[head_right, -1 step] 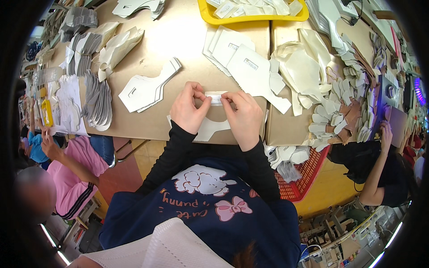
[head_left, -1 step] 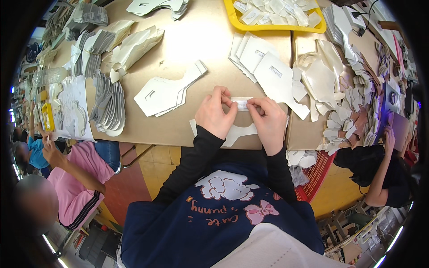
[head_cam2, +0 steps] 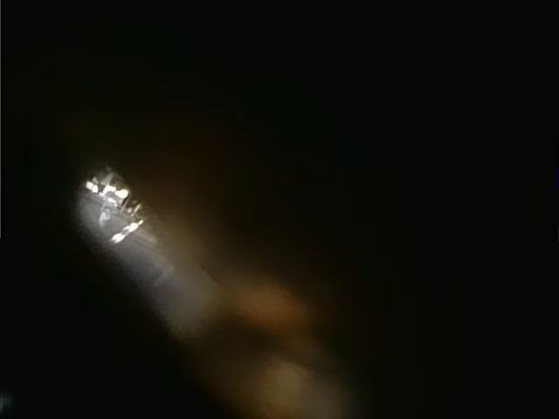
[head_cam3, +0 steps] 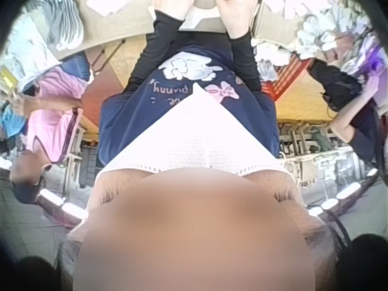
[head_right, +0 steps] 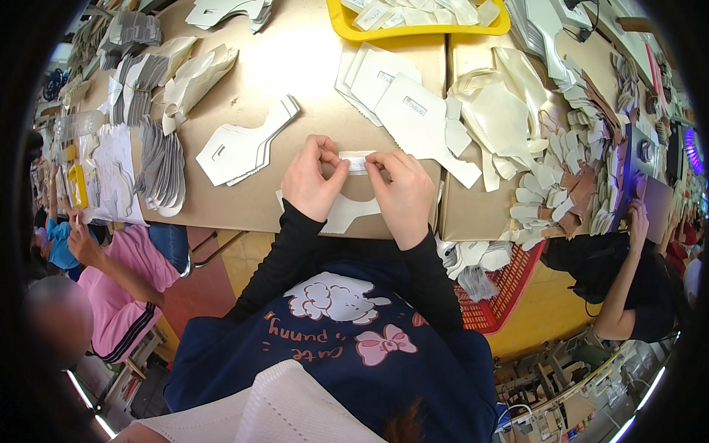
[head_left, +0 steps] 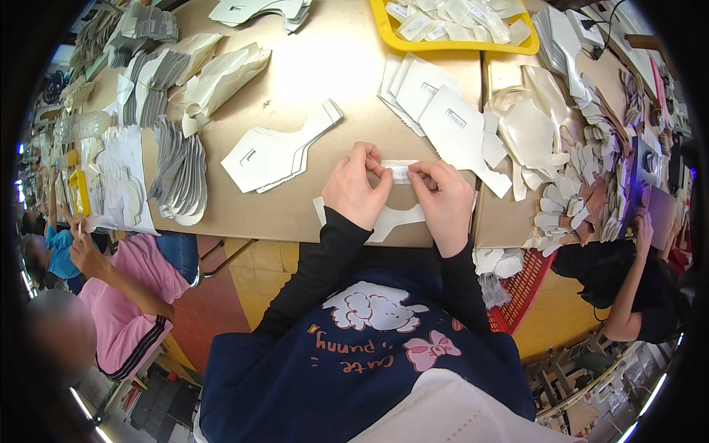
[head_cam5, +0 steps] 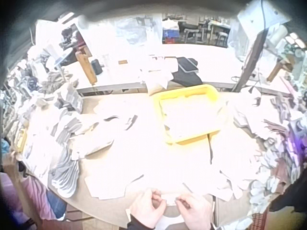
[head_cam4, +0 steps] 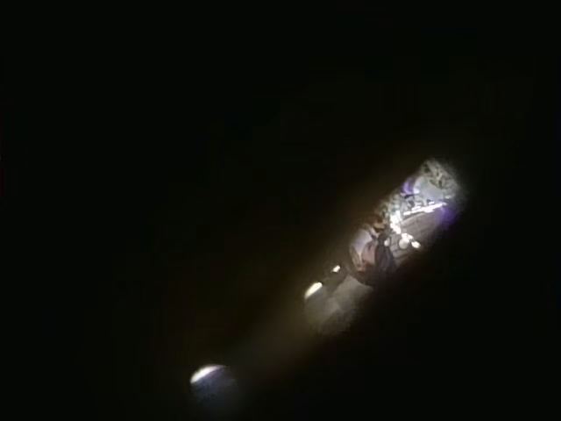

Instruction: The person repeatedly picks small white fabric pieces and rectangular inserts from a table, folds the fabric around the inserts, and places the assembled units into a yellow tray. The person handles items one at a time and continues the same folding and placement cycle throughout the clip.

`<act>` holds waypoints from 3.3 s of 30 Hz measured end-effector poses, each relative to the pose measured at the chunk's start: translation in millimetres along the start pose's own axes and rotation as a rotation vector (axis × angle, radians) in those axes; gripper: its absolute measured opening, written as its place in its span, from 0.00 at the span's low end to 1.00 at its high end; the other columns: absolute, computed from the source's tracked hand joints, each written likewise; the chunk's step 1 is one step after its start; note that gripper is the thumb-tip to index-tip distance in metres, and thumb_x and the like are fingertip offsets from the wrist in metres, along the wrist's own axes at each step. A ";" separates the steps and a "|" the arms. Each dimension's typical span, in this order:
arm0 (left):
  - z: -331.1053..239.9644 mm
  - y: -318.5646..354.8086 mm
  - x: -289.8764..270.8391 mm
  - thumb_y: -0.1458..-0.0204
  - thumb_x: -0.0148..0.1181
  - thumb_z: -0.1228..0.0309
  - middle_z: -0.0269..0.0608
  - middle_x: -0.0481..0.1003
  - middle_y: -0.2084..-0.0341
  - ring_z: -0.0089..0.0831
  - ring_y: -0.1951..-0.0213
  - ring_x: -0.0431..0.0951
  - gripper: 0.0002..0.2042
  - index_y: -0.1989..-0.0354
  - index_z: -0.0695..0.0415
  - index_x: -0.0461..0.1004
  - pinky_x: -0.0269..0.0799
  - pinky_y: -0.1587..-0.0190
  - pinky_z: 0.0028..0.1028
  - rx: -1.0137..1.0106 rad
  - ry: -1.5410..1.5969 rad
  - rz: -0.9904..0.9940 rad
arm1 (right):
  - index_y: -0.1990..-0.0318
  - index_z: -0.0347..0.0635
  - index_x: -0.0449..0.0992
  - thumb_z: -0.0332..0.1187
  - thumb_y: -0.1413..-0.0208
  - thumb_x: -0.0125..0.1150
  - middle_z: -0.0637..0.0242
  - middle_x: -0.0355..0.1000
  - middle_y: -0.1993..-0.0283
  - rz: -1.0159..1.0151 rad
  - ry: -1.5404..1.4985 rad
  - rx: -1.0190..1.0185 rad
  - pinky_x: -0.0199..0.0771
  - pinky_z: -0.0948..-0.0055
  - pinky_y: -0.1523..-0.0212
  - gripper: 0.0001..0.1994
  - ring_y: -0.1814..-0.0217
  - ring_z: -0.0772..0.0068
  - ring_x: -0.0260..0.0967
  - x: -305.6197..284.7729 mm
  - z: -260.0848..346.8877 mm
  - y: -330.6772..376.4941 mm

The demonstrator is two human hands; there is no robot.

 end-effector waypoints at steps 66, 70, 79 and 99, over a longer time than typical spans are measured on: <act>48.6 39.3 -49.3 0.56 0.69 0.75 0.41 0.77 0.53 0.44 0.47 0.73 0.15 0.58 0.55 0.78 0.67 0.47 0.38 0.509 -0.057 0.177 | 0.54 0.45 0.80 0.34 0.53 0.72 0.67 0.72 0.46 0.113 0.247 -0.427 0.51 0.59 0.42 0.17 0.45 0.63 0.67 -0.3 8.1 67.8; 33.6 49.4 -41.3 0.50 0.65 0.77 0.44 0.78 0.56 0.45 0.54 0.77 0.13 0.55 0.57 0.78 0.73 0.56 0.34 0.601 0.159 0.260 | 0.59 0.44 0.80 0.31 0.52 0.72 0.69 0.77 0.62 0.130 0.193 -0.500 0.54 0.61 0.47 0.12 0.59 0.68 0.72 1.2 14.7 71.0; 14.9 -5.4 -10.3 0.47 0.62 0.74 0.39 0.78 0.57 0.40 0.50 0.74 0.13 0.52 0.56 0.77 0.66 0.46 0.35 0.576 0.022 0.018 | 0.63 0.33 0.79 0.24 0.45 0.66 0.61 0.74 0.73 -0.299 -0.063 -0.134 0.65 0.70 0.65 0.05 0.71 0.69 0.69 -76.7 -41.3 62.5; 28.3 3.9 -19.9 0.46 0.65 0.79 0.41 0.79 0.68 0.22 0.66 0.80 0.08 0.59 0.63 0.75 0.76 0.59 0.23 -0.101 0.535 0.257 | 0.50 0.37 0.80 0.25 0.46 0.68 0.57 0.77 0.69 0.033 -0.203 0.040 0.74 0.74 0.66 0.15 0.71 0.71 0.75 -28.9 -12.8 22.4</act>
Point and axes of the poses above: each hand's wrist, its own y-axis away from the middle knuckle, its own x-axis out of the palm, z = x × y, the point moved 3 cm from there along -y, towards the middle knuckle
